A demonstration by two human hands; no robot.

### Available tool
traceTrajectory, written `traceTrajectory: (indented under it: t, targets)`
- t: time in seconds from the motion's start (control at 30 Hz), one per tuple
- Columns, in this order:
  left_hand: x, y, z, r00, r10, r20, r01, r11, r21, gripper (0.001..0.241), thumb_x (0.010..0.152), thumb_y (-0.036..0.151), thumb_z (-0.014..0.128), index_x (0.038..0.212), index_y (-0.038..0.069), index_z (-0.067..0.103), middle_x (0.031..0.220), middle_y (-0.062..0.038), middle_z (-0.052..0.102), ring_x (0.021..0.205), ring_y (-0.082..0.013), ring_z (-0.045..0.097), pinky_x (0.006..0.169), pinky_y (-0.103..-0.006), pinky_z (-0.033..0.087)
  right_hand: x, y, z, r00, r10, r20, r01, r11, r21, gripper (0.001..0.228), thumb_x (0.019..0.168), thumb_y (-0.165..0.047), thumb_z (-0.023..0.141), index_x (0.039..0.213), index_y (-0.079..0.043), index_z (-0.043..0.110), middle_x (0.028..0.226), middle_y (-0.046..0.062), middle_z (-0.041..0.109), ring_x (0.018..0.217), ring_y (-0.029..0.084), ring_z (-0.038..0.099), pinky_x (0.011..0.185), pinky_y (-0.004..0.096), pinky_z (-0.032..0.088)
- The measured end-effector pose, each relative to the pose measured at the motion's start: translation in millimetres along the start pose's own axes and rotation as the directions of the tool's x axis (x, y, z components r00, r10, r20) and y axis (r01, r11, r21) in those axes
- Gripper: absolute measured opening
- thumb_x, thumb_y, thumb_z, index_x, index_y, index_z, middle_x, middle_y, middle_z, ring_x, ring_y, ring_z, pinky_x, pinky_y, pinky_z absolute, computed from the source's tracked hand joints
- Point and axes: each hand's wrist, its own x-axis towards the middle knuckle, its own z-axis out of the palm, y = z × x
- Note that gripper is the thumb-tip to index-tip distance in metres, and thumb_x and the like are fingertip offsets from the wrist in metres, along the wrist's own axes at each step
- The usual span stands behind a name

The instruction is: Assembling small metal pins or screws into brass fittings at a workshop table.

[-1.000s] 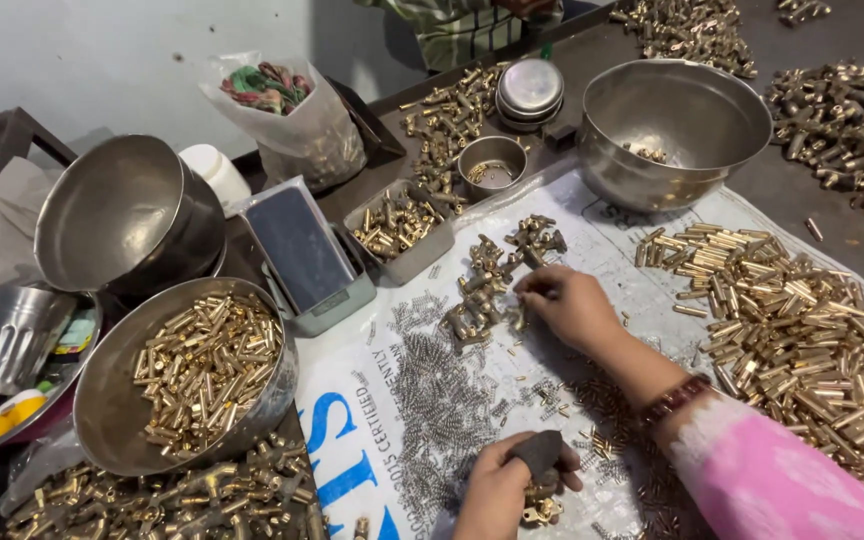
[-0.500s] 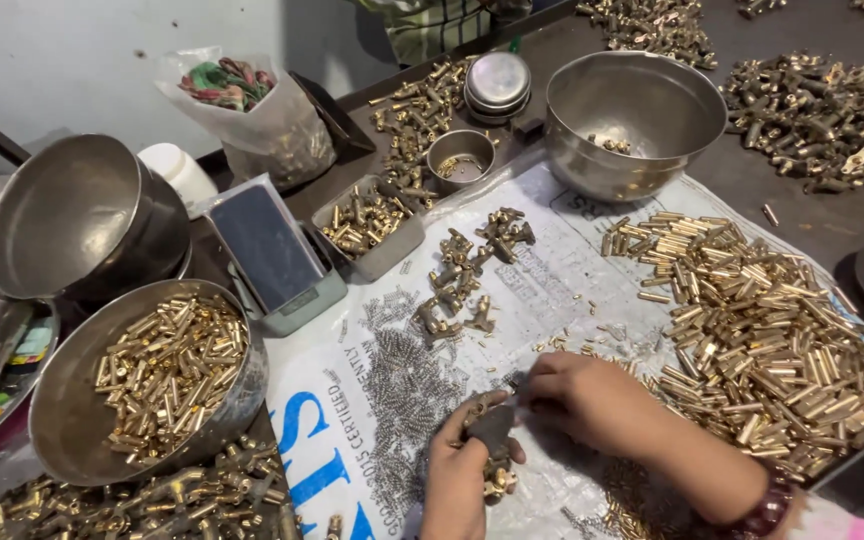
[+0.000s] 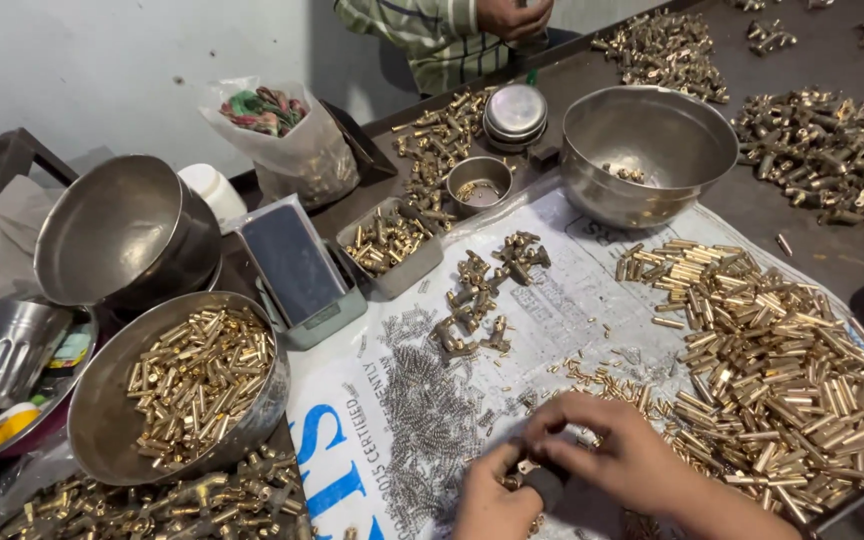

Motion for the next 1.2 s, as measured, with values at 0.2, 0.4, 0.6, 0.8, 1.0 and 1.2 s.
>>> traceTrajectory:
  t: [0.2,0.4,0.6,0.8,1.0,1.2]
  targets:
    - [6,-28,-1,0.995,0.083,0.050,-0.082,0.996,-0.033,0.029,0.084,0.002,0.076,0.113,-0.001,0.075,0.093,0.001,0.074,0.088,-0.0044,0.067,0.076,-0.0216,0.055,-14,5,8,0.980,-0.186,-0.075,0.186,0.982,-0.019,0.011,0.079,-0.008,0.083,0.088,-0.004,0.078,0.096,0.006,0.076,0.097,0.022,0.074,0.089,0.036,0.057]
    - [0,11,1,0.973,-0.227,0.043,0.231,0.962,-0.143,0.027,0.090,0.008,0.065,0.114,0.002,0.074,0.086,-0.010,0.077,0.065,-0.0142,0.068,0.057,-0.0258,0.050,6,30,-63,0.932,0.008,-0.362,-0.137,0.933,-0.333,0.016,0.087,-0.019,0.072,0.102,-0.013,0.074,0.113,0.001,0.077,0.106,0.020,0.072,0.091,0.038,0.058]
    - [4,10,-1,0.964,-0.240,0.111,0.254,0.958,-0.134,0.029,0.092,0.017,0.071,0.118,0.002,0.073,0.082,-0.008,0.076,0.070,-0.0124,0.070,0.063,-0.0252,0.052,-11,77,-147,0.869,0.007,-0.495,-0.393,0.617,-0.682,0.024,0.087,-0.026,0.070,0.107,-0.015,0.079,0.113,0.006,0.074,0.097,0.028,0.071,0.085,0.039,0.058]
    - [8,-16,1,0.978,-0.163,0.133,0.173,0.983,-0.066,0.027,0.087,0.016,0.081,0.107,-0.002,0.077,0.083,-0.008,0.077,0.076,-0.0107,0.073,0.071,-0.0253,0.057,28,106,-138,0.959,-0.064,-0.277,-0.244,0.318,-0.916,0.022,0.079,-0.025,0.070,0.097,-0.016,0.078,0.104,0.005,0.073,0.102,0.030,0.068,0.091,0.041,0.057]
    - [-1,3,-4,0.964,-0.237,0.119,0.247,0.966,-0.080,0.020,0.086,0.009,0.073,0.103,-0.002,0.077,0.075,-0.008,0.075,0.064,-0.0121,0.069,0.060,-0.0260,0.052,28,16,-51,0.933,0.279,-0.228,-0.344,0.877,-0.336,0.022,0.088,-0.021,0.070,0.109,-0.014,0.075,0.103,0.004,0.077,0.088,0.019,0.075,0.082,0.037,0.059]
    - [-4,-1,-4,0.979,-0.184,0.093,0.187,0.982,-0.024,0.023,0.084,0.004,0.068,0.105,-0.001,0.077,0.069,-0.008,0.071,0.057,-0.0101,0.063,0.052,-0.0242,0.045,-1,18,-18,0.933,0.301,0.198,-0.343,0.912,0.224,0.018,0.087,-0.009,0.074,0.102,-0.002,0.080,0.099,0.005,0.077,0.087,0.010,0.071,0.078,0.028,0.058]
